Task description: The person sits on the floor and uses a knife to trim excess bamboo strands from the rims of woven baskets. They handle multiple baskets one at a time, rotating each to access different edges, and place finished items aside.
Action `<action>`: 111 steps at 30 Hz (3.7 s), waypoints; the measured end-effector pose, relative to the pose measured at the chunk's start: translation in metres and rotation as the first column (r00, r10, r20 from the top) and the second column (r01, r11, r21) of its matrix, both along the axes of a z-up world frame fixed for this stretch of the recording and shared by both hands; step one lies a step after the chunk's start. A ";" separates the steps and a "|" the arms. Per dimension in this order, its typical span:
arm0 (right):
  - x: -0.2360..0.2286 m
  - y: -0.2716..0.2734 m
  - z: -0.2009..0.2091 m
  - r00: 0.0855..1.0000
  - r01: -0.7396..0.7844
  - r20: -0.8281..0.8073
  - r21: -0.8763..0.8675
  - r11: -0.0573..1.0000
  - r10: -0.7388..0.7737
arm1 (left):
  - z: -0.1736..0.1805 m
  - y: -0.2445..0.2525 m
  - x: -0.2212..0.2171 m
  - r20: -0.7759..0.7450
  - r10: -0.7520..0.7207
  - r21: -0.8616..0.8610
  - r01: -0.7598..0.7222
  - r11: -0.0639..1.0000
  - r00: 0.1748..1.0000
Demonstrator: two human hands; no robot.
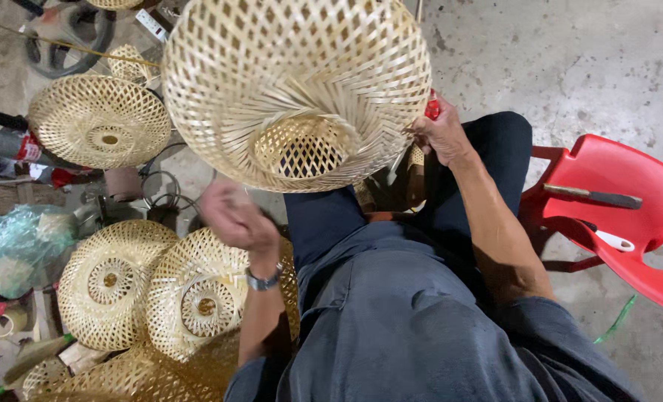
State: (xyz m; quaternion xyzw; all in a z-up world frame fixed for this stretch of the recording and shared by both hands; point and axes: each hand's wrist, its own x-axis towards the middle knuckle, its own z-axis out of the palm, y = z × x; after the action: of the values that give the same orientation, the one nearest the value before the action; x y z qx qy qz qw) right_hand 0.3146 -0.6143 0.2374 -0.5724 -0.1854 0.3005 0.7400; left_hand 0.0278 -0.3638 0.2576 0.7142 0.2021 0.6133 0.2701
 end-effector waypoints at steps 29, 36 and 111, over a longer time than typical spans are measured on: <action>-0.041 0.011 -0.023 0.688 -0.013 -0.692 0.286 0.958 0.216 | 0.082 0.026 0.121 0.668 -0.476 -0.502 0.818 0.281 0.572; -0.043 0.020 -0.004 0.677 0.138 -0.736 0.143 0.980 0.012 | 0.021 0.046 0.122 0.583 -0.400 -0.628 0.705 0.329 0.707; 0.003 -0.034 0.062 0.983 0.026 0.181 -0.062 0.998 -0.014 | -0.007 0.050 -0.008 0.523 -0.614 -0.648 0.744 0.164 0.591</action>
State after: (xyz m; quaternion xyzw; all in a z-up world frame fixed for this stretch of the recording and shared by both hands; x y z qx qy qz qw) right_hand 0.3176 -0.6481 0.2999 -0.6225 -0.2361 0.2457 0.7045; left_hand 0.0195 -0.3141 0.2508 0.4640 0.1024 0.3004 0.8270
